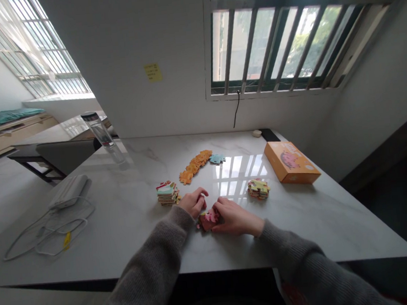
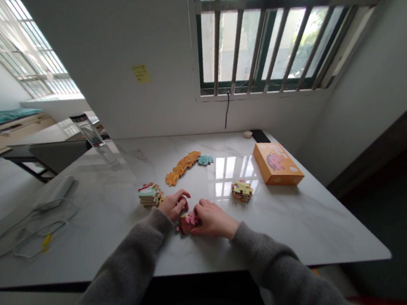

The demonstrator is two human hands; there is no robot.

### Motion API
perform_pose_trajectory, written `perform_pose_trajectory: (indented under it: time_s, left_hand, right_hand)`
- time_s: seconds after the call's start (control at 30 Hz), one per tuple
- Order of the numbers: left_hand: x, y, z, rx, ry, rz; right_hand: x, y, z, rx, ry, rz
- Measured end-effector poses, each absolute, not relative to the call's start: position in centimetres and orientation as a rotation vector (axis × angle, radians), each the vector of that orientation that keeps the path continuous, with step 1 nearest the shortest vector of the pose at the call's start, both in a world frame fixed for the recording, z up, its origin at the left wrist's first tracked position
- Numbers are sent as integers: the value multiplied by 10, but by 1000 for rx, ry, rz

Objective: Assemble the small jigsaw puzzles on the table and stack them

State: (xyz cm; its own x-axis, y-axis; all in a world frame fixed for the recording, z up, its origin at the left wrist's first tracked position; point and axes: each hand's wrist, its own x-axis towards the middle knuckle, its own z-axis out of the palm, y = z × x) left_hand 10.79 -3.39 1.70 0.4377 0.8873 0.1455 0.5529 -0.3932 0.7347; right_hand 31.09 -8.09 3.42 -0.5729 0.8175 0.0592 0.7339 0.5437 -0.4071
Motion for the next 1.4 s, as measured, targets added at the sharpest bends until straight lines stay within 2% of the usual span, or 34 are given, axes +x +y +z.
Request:
perform_pose_trajectory:
  time_s: [0.23, 0.53, 0.8, 0.97, 1.13, 1.4]
  left_hand:
    - [98, -33, 11, 2362, 896, 629]
    - [100, -28, -6, 2531, 980, 584]
    - [108, -38, 10, 2210, 950, 613]
    - [113, -35, 5, 2302, 1007, 816]
    - [115, -31, -2, 2442, 1012, 729]
    - [123, -34, -8, 2463, 1171, 748]
  right_hand:
    - [317, -78, 28, -1284, -2508, 491]
    - [329, -72, 25, -1164, -2464, 532]
    - [330, -75, 24, -1028, -2274, 676]
    - [334, -68, 22, -1040, -2241, 532]
    - [334, -70, 25, -1003, -2332, 409]
    - [324, -68, 12, -969, -2249, 446]
